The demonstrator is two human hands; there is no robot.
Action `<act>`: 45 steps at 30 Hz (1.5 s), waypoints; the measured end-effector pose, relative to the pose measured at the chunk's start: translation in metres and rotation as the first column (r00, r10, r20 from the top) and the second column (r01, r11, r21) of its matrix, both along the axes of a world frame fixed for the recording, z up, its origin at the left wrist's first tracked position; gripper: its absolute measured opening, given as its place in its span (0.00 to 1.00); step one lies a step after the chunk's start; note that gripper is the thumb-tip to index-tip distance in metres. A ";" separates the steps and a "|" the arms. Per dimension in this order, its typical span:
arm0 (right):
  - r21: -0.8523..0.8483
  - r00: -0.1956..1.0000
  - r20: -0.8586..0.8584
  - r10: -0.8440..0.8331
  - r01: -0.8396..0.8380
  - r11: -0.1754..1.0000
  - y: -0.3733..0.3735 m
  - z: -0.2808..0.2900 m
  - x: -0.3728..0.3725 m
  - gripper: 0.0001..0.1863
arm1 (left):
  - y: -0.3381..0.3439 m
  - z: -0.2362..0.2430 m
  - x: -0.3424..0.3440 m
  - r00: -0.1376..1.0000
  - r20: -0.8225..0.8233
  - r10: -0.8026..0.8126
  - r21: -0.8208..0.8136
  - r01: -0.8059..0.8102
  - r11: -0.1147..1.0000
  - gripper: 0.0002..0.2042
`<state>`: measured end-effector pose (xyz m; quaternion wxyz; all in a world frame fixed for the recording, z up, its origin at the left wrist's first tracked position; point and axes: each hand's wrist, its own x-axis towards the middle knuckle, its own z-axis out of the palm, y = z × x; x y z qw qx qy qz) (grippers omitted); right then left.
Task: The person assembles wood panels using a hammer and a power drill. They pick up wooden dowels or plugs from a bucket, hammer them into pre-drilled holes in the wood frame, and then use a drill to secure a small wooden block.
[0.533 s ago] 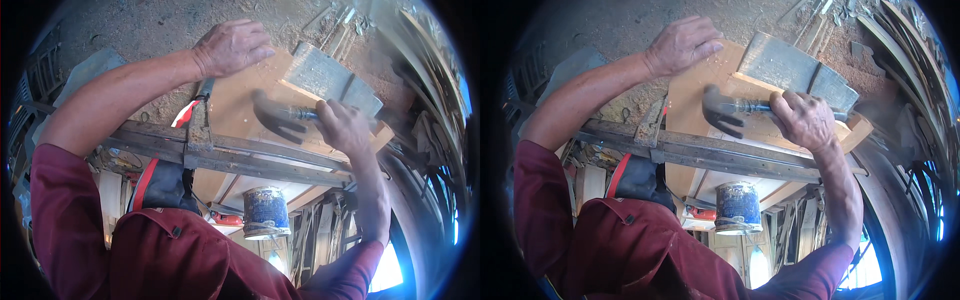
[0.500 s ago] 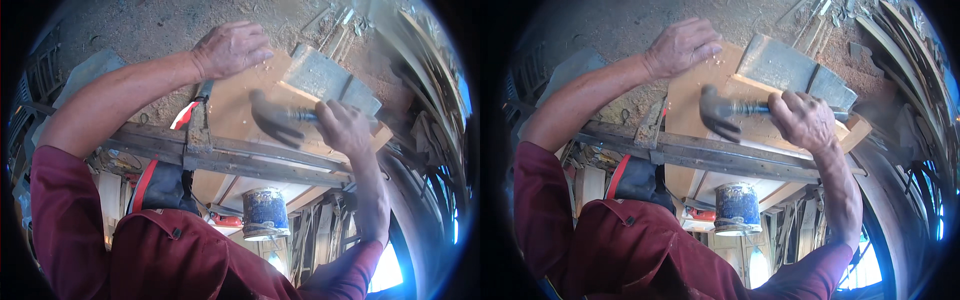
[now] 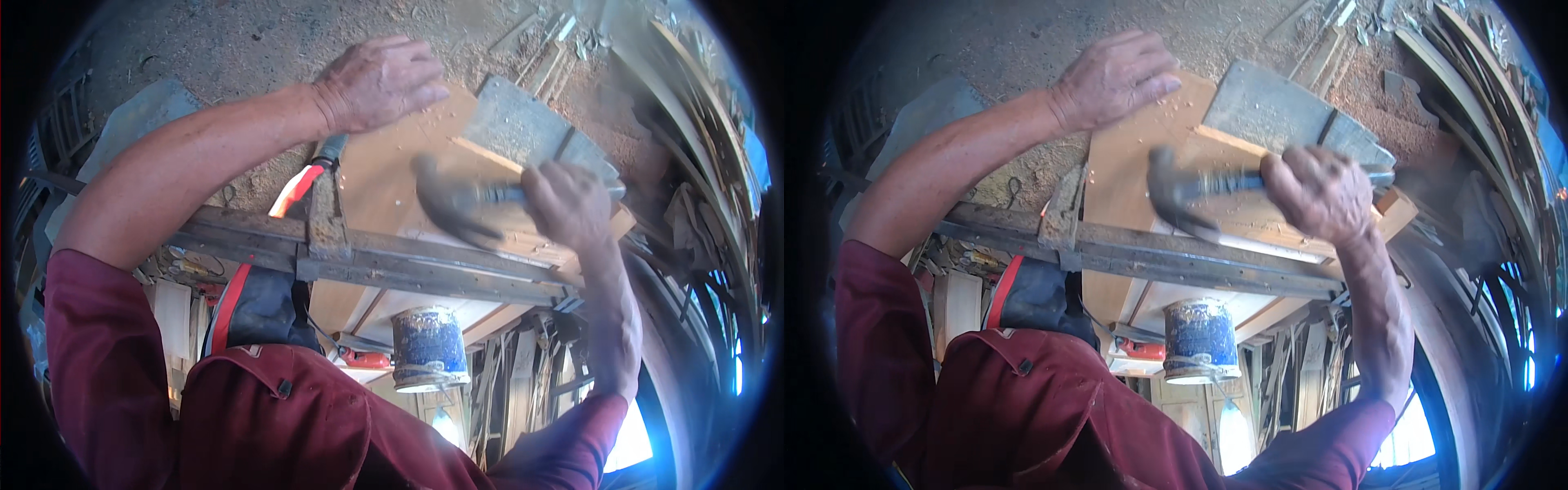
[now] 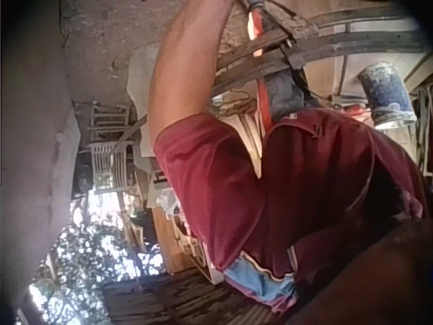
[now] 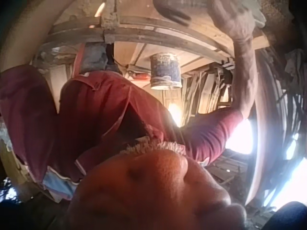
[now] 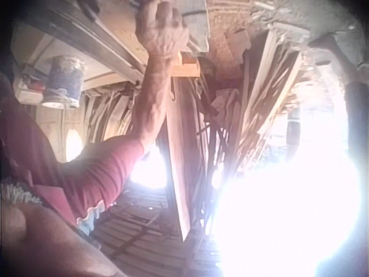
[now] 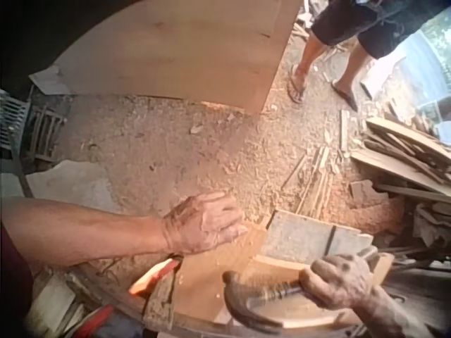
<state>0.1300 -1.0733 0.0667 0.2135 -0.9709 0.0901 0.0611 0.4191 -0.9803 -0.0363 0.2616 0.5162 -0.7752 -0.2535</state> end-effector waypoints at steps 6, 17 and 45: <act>0.005 0.995 -0.095 -0.014 0.015 1.000 0.009 -0.002 -0.002 0.14 | 0.002 0.000 -0.003 0.999 -0.022 0.042 0.025 -0.042 0.999 0.15; -0.026 0.984 -0.141 -0.111 0.108 0.994 0.017 0.009 -0.002 0.13 | -0.001 0.002 -0.002 0.995 0.011 -0.096 -0.029 0.096 0.995 0.14; 0.521 -0.920 -0.387 0.057 -0.269 -0.810 0.702 0.268 0.009 0.11 | 0.015 0.196 -0.119 0.952 0.171 -0.254 -0.164 0.282 0.945 0.11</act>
